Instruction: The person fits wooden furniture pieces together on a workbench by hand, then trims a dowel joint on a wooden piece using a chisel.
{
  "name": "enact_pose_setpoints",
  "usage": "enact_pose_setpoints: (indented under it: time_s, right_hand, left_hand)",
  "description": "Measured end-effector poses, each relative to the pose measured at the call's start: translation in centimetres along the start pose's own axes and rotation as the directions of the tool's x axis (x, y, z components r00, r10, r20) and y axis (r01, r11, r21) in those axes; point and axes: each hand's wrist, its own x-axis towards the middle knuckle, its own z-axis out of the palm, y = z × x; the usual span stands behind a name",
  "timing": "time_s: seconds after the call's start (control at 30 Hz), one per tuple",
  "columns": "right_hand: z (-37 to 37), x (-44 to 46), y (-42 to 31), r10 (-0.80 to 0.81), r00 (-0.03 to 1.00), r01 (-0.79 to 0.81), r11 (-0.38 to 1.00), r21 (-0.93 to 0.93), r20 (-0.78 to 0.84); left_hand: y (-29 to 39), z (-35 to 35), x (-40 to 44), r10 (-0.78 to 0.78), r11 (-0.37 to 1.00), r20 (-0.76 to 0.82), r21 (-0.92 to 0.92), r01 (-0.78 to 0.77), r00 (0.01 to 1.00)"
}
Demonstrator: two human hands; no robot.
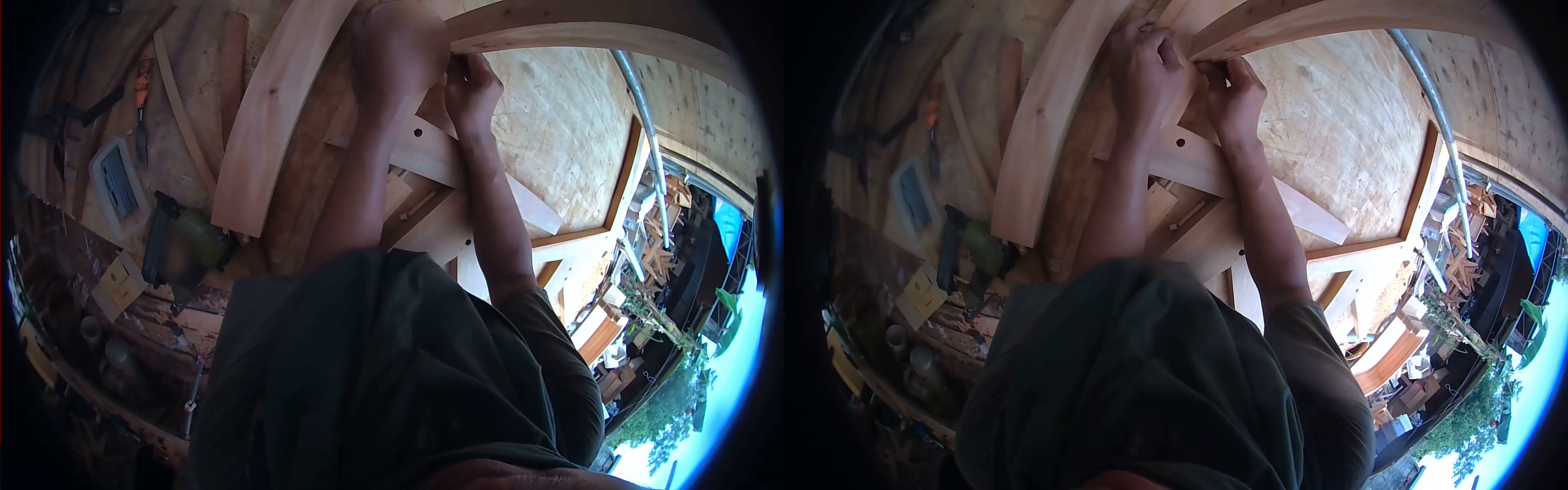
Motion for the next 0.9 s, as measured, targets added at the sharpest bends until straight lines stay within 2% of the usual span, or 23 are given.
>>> enact_pose_setpoints:
  time_s: [0.07, 0.17, 0.27, 0.37, 0.47, 0.57, 0.67, 0.77, 0.87, 0.9]
  right_hand:
    - [0.2, -0.2, 0.3, 0.031, 0.999, -0.031, 0.999, 0.033, -0.010]
    - [0.2, -0.2, 0.2, 0.035, 0.999, -0.035, 0.999, 0.032, -0.012]
    - [0.0, -0.3, -0.2, 0.003, 1.000, -0.003, 1.000, 0.002, -0.028]
    - [-0.1, -0.2, 0.5, -0.028, 0.996, 0.030, 0.999, 0.025, -0.085]
    - [0.0, -0.4, 0.1, -0.048, 0.995, 0.051, 0.998, 0.024, -0.089]
    - [0.4, -1.2, 1.7, -0.038, 0.989, 0.057, 0.990, 0.132, -0.142]
    - [-0.1, -1.4, 1.6, -0.127, 0.980, 0.140, 0.987, 0.075, -0.151]
    - [-0.2, -1.3, 0.9, -0.106, 0.983, 0.120, 0.989, 0.091, -0.147]
    - [-0.2, -2.0, 1.2, 0.003, 0.999, 0.006, 0.980, 0.198, -0.047]
    - [-0.2, -1.9, 1.3, 0.001, 0.999, 0.006, 0.982, 0.190, -0.039]
  left_hand:
    - [1.1, -1.0, 0.0, 0.007, 0.998, 0.091, 0.066, -0.013, 0.996]
    - [0.8, -1.1, 0.0, 0.115, 0.991, 0.130, 0.057, -0.123, 0.985]
    - [0.3, -1.2, 0.1, 0.134, 0.990, 0.184, 0.013, -0.139, 0.974]
    - [-0.1, -0.9, 0.4, 0.120, 0.986, 0.136, -0.130, -0.102, 0.983]
    - [-1.5, -0.7, 0.9, 0.210, 0.932, 0.106, -0.323, -0.166, 0.972]
    - [-1.3, -1.0, 0.9, 0.120, 0.841, 0.163, -0.541, -0.013, 0.979]
    - [-1.2, -2.6, 1.8, 0.182, 0.876, 0.296, -0.482, -0.018, 0.938]
    - [-1.1, -2.8, 1.7, 0.176, 0.920, 0.305, -0.389, -0.046, 0.936]
    - [-2.1, -0.9, 0.9, 0.196, 0.924, 0.243, -0.370, -0.096, 0.950]
    - [-1.8, -0.7, 0.7, 0.214, 0.949, 0.232, -0.281, -0.145, 0.949]
